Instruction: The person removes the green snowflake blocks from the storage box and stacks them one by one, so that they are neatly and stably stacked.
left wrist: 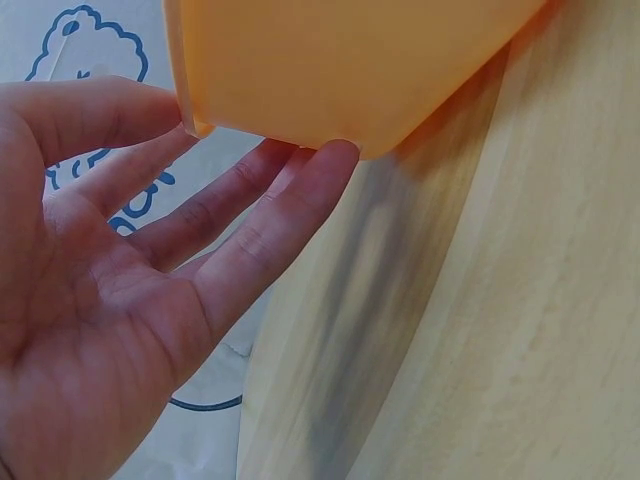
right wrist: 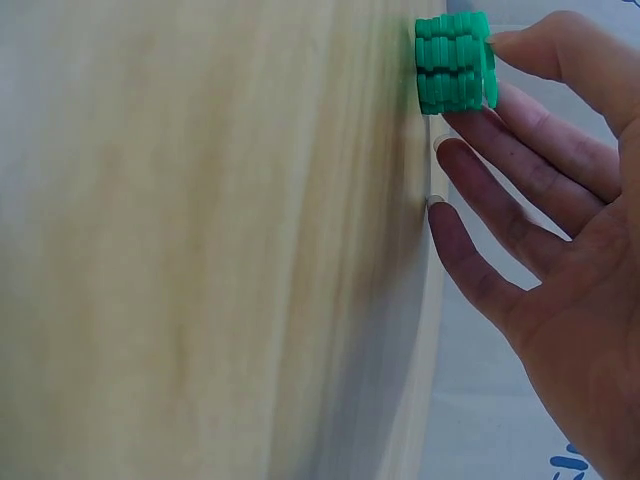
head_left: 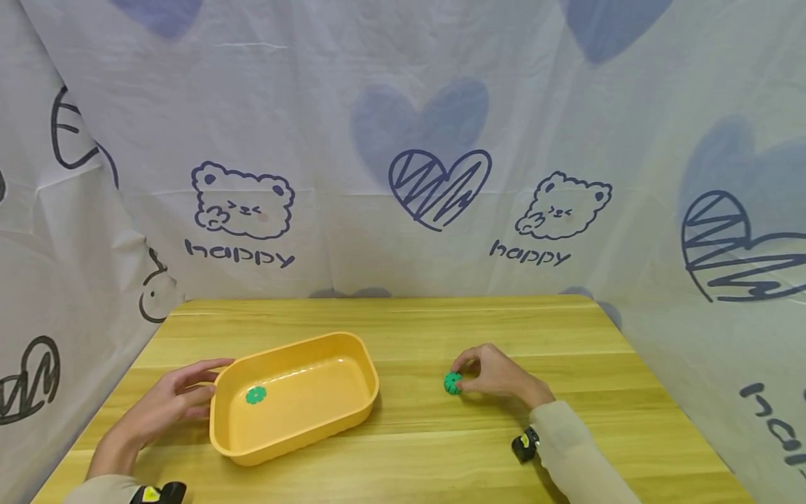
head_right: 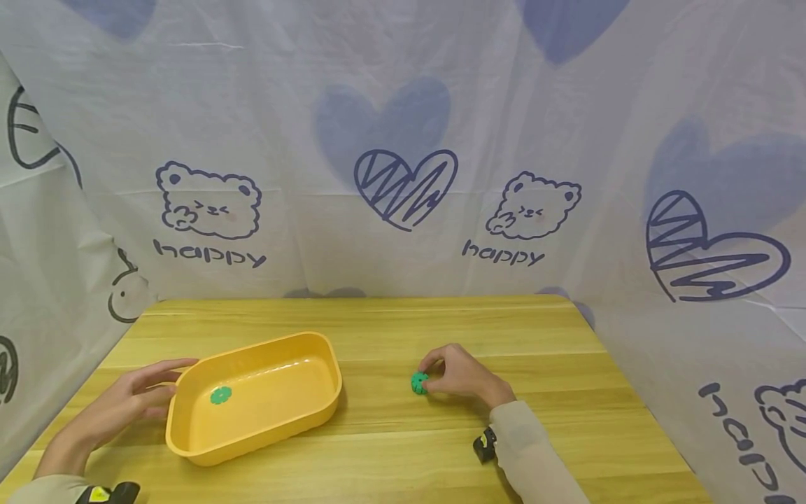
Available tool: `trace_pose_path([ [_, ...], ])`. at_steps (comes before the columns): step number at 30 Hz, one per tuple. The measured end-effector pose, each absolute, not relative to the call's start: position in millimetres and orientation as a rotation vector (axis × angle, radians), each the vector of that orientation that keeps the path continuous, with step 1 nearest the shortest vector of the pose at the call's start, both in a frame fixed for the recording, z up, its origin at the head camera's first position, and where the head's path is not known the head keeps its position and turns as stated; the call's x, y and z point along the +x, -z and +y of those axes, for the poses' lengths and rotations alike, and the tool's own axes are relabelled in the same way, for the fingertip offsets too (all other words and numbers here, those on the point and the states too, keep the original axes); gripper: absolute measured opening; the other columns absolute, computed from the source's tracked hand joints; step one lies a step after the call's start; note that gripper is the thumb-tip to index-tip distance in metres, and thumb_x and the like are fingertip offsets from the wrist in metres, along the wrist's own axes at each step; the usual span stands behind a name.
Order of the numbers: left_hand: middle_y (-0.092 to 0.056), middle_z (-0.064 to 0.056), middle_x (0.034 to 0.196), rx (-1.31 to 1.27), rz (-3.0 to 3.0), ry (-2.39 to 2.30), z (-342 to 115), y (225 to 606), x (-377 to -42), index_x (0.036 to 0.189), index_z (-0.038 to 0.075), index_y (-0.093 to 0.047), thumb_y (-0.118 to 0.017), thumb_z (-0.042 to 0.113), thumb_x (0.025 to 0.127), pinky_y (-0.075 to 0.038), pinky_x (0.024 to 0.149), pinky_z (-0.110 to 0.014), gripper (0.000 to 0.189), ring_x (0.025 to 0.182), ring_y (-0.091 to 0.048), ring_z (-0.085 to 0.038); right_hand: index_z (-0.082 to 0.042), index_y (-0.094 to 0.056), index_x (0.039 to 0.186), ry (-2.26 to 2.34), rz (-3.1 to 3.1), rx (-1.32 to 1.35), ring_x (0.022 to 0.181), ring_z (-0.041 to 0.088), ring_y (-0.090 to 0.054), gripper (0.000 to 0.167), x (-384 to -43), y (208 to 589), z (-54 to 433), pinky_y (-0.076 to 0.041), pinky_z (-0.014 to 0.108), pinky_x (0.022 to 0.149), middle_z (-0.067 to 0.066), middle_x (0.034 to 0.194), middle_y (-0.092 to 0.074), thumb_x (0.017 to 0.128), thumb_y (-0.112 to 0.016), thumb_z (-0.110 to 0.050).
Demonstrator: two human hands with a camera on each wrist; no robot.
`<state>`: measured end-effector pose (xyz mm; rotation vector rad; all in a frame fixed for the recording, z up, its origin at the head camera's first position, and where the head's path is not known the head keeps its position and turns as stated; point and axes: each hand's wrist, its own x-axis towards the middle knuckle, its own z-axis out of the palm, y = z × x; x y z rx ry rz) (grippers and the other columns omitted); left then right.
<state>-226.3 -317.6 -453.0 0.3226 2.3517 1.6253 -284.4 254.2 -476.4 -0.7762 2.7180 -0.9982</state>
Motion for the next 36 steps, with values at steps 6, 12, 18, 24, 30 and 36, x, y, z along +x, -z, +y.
trace_pose_path([
  [6, -0.062, -0.015, 0.136, 0.321, 2.363, -1.619, -317.1, 452.9, -226.5, 0.155, -0.002, -0.038, -0.06, 0.02, 0.105, -0.065, 0.086, -0.034, 0.059, 0.108, -0.069, -0.005, -0.013, -0.078, 0.104, 1.001, 2.712, -0.763, 0.096, 0.015, -0.069, 0.021, -284.3, 476.2, 253.8, -0.06, 0.029, 0.088, -0.001, 0.103, -0.076, 0.086, -0.082, -0.023],
  [12, -0.059, -0.022, 0.137, 0.306, 2.376, -1.606, -317.1, 453.6, -225.2, 0.155, -0.003, -0.038, -0.061, 0.021, 0.105, -0.065, 0.086, -0.034, 0.06, 0.107, -0.069, -0.005, -0.012, -0.078, 0.105, 1.001, 2.712, -0.771, 0.098, 0.019, -0.07, 0.022, -283.7, 476.1, 253.3, -0.061, 0.032, 0.09, 0.0, 0.104, -0.076, 0.086, -0.082, -0.022],
  [18, -0.054, -0.03, 0.141, 0.306, 2.381, -1.608, -317.1, 454.1, -225.4, 0.155, -0.003, -0.038, -0.061, 0.021, 0.104, -0.065, 0.086, -0.035, 0.061, 0.107, -0.069, -0.004, -0.013, -0.077, 0.106, 1.003, 2.725, -0.769, 0.104, 0.021, -0.07, 0.022, -283.9, 474.0, 252.6, -0.06, 0.04, 0.096, -0.001, 0.107, -0.076, 0.086, -0.082, -0.023],
  [24, -0.056, -0.027, 0.142, 0.309, 2.38, -1.61, -316.2, 453.3, -226.8, 0.155, -0.003, -0.038, -0.062, 0.021, 0.104, -0.065, 0.086, -0.034, 0.061, 0.108, -0.069, -0.003, -0.01, -0.076, 0.112, 0.991, 2.728, -0.834, 0.111, 0.026, -0.069, 0.024, -285.9, 456.2, 239.4, -0.057, 0.049, 0.1, 0.002, 0.113, -0.076, 0.09, -0.079, -0.02],
  [30, -0.051, -0.033, 0.145, 0.311, 2.38, -1.607, -316.1, 451.5, -227.5, 0.155, -0.004, -0.037, -0.062, 0.021, 0.104, -0.065, 0.087, -0.036, 0.062, 0.108, -0.068, -0.001, -0.004, -0.075, 0.114, 0.993, 2.68, -0.97, 0.111, 0.033, -0.069, 0.025, -291.6, 436.7, 207.9, -0.059, 0.049, 0.097, 0.012, 0.115, -0.076, 0.091, -0.075, -0.012],
  [36, -0.053, -0.032, 0.141, 0.307, 2.391, -1.589, -315.9, 453.7, -227.8, 0.155, -0.003, -0.038, -0.061, 0.02, 0.104, -0.065, 0.085, -0.035, 0.06, 0.106, -0.068, -0.003, -0.002, -0.075, 0.115, 0.984, 2.606, -1.105, 0.108, 0.034, -0.07, 0.024, -294.9, 420.2, 161.4, -0.061, 0.047, 0.093, 0.013, 0.113, -0.076, 0.093, -0.074, -0.012],
])
